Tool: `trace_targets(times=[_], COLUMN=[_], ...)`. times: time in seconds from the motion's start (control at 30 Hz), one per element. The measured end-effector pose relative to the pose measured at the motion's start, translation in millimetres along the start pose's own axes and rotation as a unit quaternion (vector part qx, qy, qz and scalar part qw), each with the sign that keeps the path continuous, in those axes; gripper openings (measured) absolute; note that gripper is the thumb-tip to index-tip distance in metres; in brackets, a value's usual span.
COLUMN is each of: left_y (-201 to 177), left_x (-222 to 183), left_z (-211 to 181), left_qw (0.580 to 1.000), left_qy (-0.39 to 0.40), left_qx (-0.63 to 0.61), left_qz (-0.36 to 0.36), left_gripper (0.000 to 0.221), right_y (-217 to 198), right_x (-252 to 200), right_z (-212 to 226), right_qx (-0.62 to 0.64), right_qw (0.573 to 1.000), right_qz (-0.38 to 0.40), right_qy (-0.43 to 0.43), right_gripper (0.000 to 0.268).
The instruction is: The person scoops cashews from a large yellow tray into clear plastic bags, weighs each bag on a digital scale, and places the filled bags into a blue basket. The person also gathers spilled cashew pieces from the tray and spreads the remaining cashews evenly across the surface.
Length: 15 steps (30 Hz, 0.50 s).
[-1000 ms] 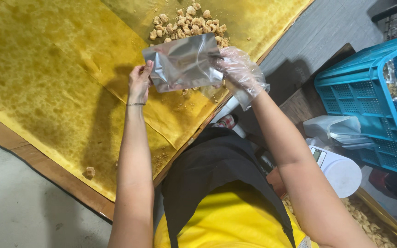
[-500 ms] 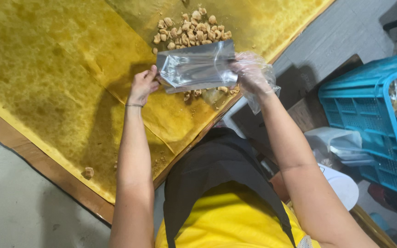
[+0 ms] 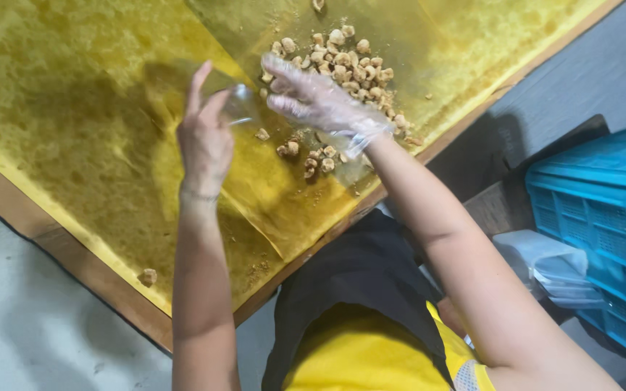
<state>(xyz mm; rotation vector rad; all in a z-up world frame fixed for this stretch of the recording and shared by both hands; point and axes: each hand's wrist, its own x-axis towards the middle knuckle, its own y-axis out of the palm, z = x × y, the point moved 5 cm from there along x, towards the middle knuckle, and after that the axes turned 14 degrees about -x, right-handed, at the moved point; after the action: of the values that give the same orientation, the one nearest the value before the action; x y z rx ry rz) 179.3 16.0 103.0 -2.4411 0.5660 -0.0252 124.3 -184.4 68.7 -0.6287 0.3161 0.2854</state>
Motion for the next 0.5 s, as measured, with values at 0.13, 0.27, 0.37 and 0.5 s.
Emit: trace_targets(times=[0.13, 0.27, 0.37, 0.5], left_y=[-31, -17, -7, 17], left_x=[-21, -28, -30, -23], left_z=[7, 35, 44, 54], left_qw=[0.994, 0.999, 0.998, 0.996], left_qy=[0.082, 0.031, 0.054, -0.049], left_qx=[0.066, 0.011, 0.002, -0.044], left_qz=[-0.032, -0.006, 0.014, 0.059], left_gripper=[0.068, 0.067, 0.064, 0.059], right_y=[96, 174, 199, 196], right_x=[59, 91, 81, 34], right_z=[-26, -76, -101, -124], right_qx=[-0.232, -0.452, -0.49, -0.43], right_qw=[0.965, 0.87, 0.855, 0.892], right_qz=[0.032, 0.196, 0.141, -0.019], right_qy=[-0.119, -0.023, -0.093, -0.136], right_gripper=[0.075, 0.09, 0.088, 0.052])
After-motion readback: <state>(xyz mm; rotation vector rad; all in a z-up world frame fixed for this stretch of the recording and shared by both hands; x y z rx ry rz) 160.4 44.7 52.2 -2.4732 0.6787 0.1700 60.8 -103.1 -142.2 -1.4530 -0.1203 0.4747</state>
